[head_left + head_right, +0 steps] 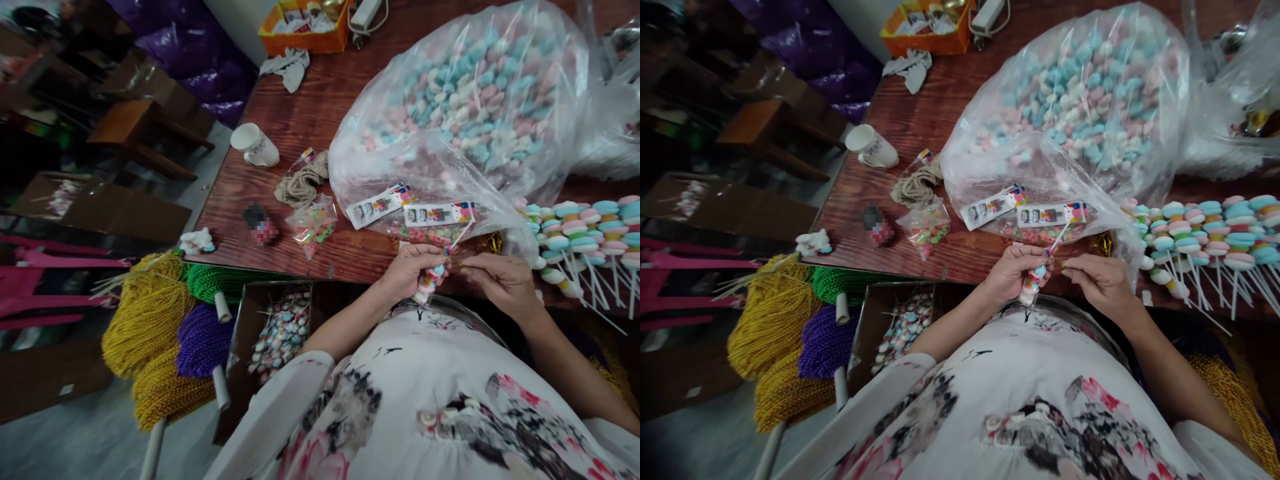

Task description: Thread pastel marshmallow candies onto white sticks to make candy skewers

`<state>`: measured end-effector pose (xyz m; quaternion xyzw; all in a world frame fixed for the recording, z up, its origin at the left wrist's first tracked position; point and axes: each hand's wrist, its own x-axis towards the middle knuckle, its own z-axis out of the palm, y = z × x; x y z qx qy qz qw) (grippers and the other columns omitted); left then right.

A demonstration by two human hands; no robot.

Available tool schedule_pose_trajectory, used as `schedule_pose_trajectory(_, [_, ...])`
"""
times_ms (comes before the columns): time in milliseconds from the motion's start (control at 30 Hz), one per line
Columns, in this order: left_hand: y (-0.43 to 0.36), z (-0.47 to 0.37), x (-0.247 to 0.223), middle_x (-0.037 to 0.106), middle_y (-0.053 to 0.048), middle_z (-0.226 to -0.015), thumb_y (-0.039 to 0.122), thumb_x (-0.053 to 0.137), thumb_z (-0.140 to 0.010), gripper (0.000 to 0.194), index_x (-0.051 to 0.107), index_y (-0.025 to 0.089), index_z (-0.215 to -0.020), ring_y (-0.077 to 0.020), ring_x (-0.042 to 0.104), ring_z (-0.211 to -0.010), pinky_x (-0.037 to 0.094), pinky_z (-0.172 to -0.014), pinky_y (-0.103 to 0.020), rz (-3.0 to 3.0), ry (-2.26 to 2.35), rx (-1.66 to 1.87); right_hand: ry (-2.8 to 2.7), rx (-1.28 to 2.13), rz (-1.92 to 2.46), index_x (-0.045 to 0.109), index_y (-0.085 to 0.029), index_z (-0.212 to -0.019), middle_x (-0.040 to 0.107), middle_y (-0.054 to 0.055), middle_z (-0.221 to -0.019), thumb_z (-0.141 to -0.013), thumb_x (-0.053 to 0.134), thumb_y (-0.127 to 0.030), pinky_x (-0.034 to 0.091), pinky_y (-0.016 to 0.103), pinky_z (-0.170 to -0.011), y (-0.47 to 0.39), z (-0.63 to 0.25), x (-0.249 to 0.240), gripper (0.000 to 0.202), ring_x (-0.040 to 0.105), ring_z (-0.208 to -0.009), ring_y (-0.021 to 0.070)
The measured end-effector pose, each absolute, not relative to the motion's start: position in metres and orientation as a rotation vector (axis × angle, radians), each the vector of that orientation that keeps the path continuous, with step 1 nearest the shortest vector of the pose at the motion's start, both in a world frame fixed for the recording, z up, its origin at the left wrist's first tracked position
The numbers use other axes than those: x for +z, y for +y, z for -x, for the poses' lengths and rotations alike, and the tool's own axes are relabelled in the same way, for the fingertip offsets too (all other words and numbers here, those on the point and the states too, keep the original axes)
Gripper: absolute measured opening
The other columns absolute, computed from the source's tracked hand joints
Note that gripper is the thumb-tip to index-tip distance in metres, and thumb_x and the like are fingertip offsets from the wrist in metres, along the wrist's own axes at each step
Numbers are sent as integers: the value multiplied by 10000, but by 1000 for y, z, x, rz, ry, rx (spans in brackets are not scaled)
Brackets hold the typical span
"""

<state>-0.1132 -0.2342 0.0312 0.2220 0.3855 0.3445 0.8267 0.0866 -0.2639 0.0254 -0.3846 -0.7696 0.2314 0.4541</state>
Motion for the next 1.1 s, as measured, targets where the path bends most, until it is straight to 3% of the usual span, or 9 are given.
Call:
schedule_pose_trajectory(167, [-238,110,30,700,-22,-692,339,887,-593,334,742,115,-793,-77,609,-575,481,-558,-195,-645,914,772,-1681,796,1132,765,-234,-879,708,-8,-682,-879,701,-202,519,261,-511,-273,-90,24,71,645,-551,148])
schedule_pose_trajectory(367, [-237,103,26,700,-6,-729,357,842,-674,287,765,152,-860,-78,608,-644,498,-651,-206,-718,973,837,-1450,543,1197,786,-281,-926,688,14,-871,-834,744,-130,531,290,-659,-283,-76,29,182,655,-776,162])
schedule_pose_trajectory(633, [-241,103,24,659,-23,-819,392,742,-780,246,789,174,-884,-109,565,-744,468,-704,-223,-998,950,911,-1513,468,1214,760,-244,-901,669,7,-772,-852,714,-159,474,272,-541,-268,-53,23,108,606,-648,146])
schedule_pose_trajectory(833, [-245,112,29,671,-56,-919,355,692,-852,185,781,194,-842,-153,606,-879,469,-868,-264,-1288,915,981,-1600,382,1200,729,-236,-863,696,14,-792,-841,662,-113,486,266,-522,-271,-52,24,142,625,-628,146])
schedule_pose_trajectory(1000, [-243,112,27,652,-47,-860,387,670,-871,223,777,195,-835,-142,595,-805,468,-797,-255,-1257,952,971,-1676,365,1250,729,-232,-878,700,36,-827,-847,640,-112,535,283,-580,-275,-49,29,152,650,-674,160])
schedule_pose_trajectory(1100, [-241,113,26,644,-44,-816,393,670,-869,238,766,190,-793,-142,584,-789,461,-795,-255,-1300,936,958,-1597,521,1280,713,-220,-839,682,24,-796,-856,656,-154,515,280,-594,-274,-52,23,89,629,-674,156])
